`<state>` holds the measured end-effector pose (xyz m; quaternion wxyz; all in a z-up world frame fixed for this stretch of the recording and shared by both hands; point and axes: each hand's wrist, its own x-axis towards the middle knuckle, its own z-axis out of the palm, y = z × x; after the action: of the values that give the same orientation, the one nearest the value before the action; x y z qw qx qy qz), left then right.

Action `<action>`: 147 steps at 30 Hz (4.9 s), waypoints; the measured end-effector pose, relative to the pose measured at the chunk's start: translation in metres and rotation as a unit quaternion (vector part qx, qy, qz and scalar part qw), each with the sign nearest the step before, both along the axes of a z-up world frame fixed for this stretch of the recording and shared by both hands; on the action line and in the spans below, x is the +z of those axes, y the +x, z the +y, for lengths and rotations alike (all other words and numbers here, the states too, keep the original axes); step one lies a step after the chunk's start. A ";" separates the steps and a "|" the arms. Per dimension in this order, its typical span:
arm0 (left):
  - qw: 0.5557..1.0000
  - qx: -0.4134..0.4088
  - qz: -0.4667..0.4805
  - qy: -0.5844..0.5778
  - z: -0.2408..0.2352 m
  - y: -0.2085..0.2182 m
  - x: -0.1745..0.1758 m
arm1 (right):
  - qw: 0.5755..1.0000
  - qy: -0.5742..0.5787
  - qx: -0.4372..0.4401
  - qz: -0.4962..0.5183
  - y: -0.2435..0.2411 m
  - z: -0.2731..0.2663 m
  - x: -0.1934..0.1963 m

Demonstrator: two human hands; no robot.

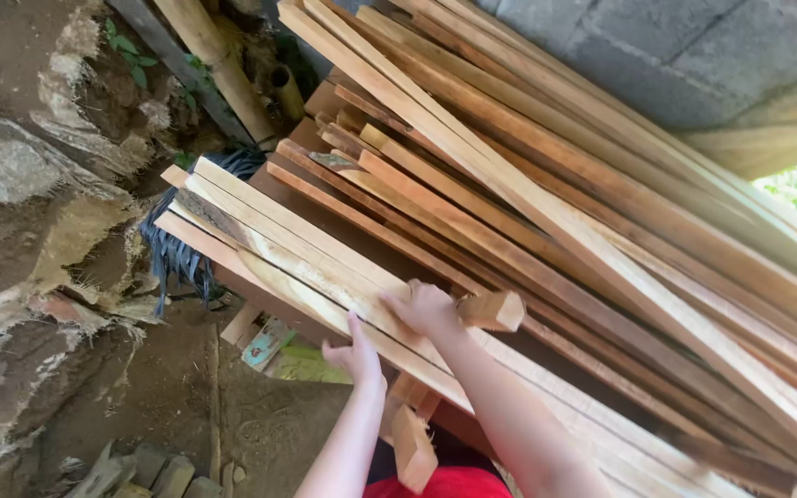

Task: The person ties bundles of wooden planks together using black straps. They wrap the straps around the planks, pull them tight, and tie knots to secure the bundles. The person handles multiple bundles, adjusting the straps and ensuring they are fastened securely.

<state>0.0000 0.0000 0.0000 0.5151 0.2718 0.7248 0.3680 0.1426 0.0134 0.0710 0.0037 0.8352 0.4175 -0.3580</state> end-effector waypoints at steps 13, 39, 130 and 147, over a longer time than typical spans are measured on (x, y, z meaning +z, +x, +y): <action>0.956 0.103 -0.236 -0.138 0.009 0.015 0.007 | 0.970 -0.053 -0.074 0.227 0.032 0.036 -0.049; 0.960 -0.118 -0.215 -0.134 0.045 -0.046 -0.001 | 0.998 0.033 0.042 0.030 0.006 0.028 0.007; 0.737 -0.675 -0.005 0.021 0.229 -0.234 -0.079 | 0.945 0.234 -0.225 0.036 -0.092 0.147 0.032; 0.926 -0.120 -0.288 -0.211 0.049 -0.066 -0.050 | 0.967 0.208 -0.144 0.028 -0.015 0.013 -0.030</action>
<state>-0.0658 0.0490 -0.0499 0.7877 0.1242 0.5678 0.2041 0.1273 0.0261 0.0405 -0.2338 0.8586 0.3579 -0.2831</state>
